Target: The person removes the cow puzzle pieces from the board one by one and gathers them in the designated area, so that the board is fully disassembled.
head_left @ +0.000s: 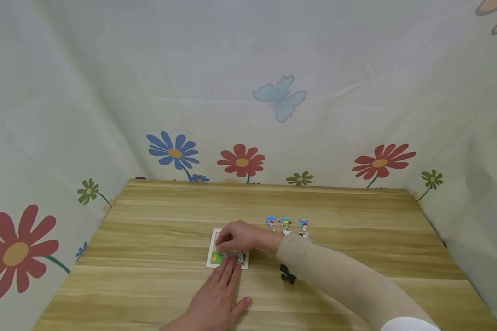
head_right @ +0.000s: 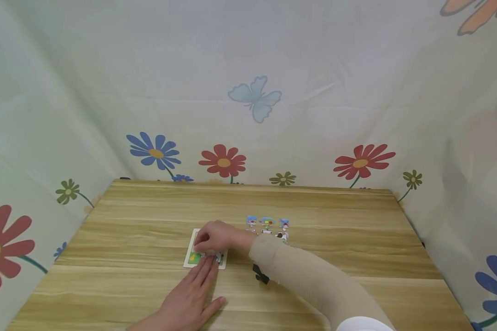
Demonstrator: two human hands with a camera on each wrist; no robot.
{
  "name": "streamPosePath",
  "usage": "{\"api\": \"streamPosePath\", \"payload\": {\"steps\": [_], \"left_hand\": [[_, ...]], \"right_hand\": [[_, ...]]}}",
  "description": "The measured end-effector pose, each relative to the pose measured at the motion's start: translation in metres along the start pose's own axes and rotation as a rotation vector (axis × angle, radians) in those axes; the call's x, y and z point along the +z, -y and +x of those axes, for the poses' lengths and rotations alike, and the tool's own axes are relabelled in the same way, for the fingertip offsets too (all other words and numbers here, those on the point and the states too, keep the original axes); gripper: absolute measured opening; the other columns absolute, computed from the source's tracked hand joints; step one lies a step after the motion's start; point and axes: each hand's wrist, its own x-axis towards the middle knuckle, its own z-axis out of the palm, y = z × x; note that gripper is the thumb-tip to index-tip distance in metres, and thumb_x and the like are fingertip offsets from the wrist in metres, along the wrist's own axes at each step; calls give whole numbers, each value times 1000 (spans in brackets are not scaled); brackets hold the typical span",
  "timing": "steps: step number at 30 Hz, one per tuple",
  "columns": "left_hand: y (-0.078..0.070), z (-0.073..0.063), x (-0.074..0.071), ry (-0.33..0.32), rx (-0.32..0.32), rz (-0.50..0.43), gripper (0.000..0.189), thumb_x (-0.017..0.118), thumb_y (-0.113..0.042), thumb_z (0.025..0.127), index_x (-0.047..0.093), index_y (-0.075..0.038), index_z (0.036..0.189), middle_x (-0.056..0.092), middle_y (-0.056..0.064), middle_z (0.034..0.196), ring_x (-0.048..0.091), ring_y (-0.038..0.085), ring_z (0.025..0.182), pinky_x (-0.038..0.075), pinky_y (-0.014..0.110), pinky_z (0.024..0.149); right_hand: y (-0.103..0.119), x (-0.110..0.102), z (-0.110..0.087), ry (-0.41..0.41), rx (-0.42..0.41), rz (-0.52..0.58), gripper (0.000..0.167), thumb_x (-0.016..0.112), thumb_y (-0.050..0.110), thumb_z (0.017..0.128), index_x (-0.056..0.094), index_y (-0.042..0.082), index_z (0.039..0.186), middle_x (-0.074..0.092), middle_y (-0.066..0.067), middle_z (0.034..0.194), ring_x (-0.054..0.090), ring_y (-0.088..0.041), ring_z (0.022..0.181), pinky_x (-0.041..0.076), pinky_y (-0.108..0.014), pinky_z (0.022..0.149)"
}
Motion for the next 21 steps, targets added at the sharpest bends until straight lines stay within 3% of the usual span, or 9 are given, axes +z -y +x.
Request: {"api": "streamPosePath", "payload": {"steps": [12,21], "left_hand": [[1,1,-3,49,-6,-32,86,44,-59,111,39,12,159,35,30,167,33,41,157,36,53,124],[1,1,-3,32,10,-1,85,45,-59,110,42,12,157,39,31,165,36,41,156,37,52,124]], "right_hand": [[1,1,1,20,18,43,11,72,23,104,79,15,103,70,12,89,61,2,80,52,-17,79],[2,2,0,27,33,78,8,74,22,104,74,15,103,68,10,88,60,-1,80,51,-18,77]]}}
